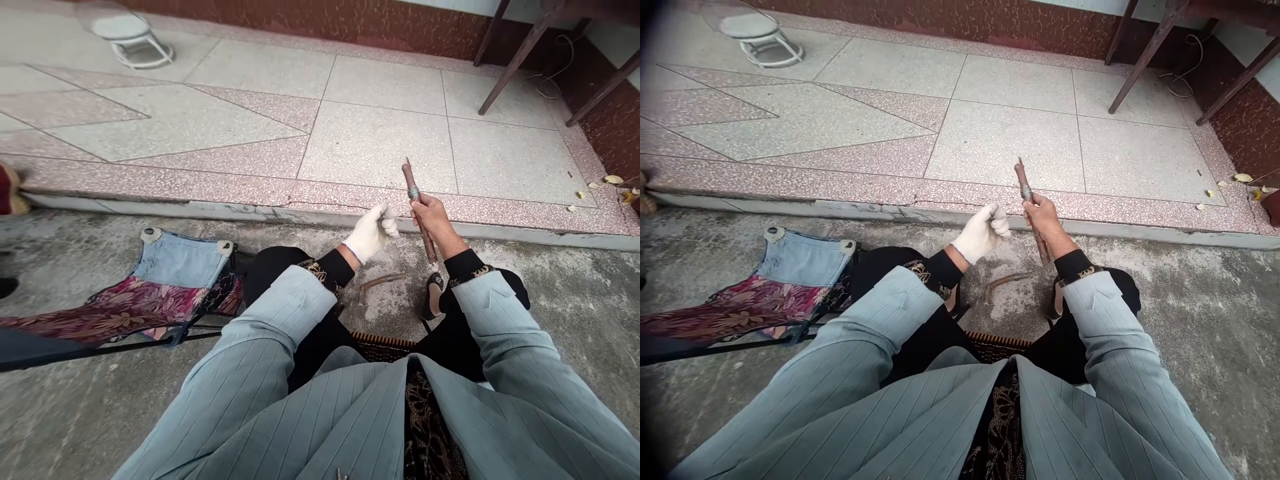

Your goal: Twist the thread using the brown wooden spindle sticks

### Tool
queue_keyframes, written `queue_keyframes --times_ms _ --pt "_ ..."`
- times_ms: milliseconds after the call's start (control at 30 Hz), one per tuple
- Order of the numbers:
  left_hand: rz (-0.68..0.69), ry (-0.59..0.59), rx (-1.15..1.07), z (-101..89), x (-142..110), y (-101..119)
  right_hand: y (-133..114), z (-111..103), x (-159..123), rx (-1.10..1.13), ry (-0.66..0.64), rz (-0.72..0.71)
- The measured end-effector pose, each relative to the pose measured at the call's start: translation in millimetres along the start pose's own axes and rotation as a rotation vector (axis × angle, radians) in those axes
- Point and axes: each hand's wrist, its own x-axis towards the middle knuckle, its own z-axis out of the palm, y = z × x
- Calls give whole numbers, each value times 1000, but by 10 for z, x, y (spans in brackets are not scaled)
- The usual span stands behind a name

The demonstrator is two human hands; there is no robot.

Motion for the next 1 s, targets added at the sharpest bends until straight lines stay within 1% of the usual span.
queue_keyframes --times_ms 33,100,133,200,267,333,433,500,533,633,700,767,833,933,1000 --pt "37 -39 -116 36 -39 -8 -2 9 -4 30 -2 -7" --pt "124 -108 -205 104 -110 -4 -13 29 -11 72 -20 7" --pt "161 -123 -186 130 -132 5 -21 38 -14 84 -26 19" --pt "220 -143 -72 148 -133 30 -38 52 -19 109 -20 28" --pt "275 -140 109 115 -81 54 -54 56 -24 136 -3 26" --pt "333 -106 359 43 -8 77 -67 51 -28 166 10 35" --pt "414 25 828 -77 75 108 -84 38 -37 201 12 56" --pt "465 98 1048 -129 97 119 -95 35 -43 207 9 64" --pt "486 114 1107 -143 100 120 -101 36 -46 207 8 67" --pt "525 131 1183 -147 92 116 -116 45 -59 220 12 79" --pt "546 177 1279 -136 77 129 -126 45 -70 244 9 106" --pt "584 246 1467 -131 60 172 -137 30 -77 281 -8 151" --pt "634 288 1694 -139 46 238 -148 -2 -77 326 -15 185" --pt "678 269 1938 -168 37 335 -154 -63 -61 367 -7 202" --pt "689 237 1991 -186 35 377 -149 -89 -50 374 -23 216"
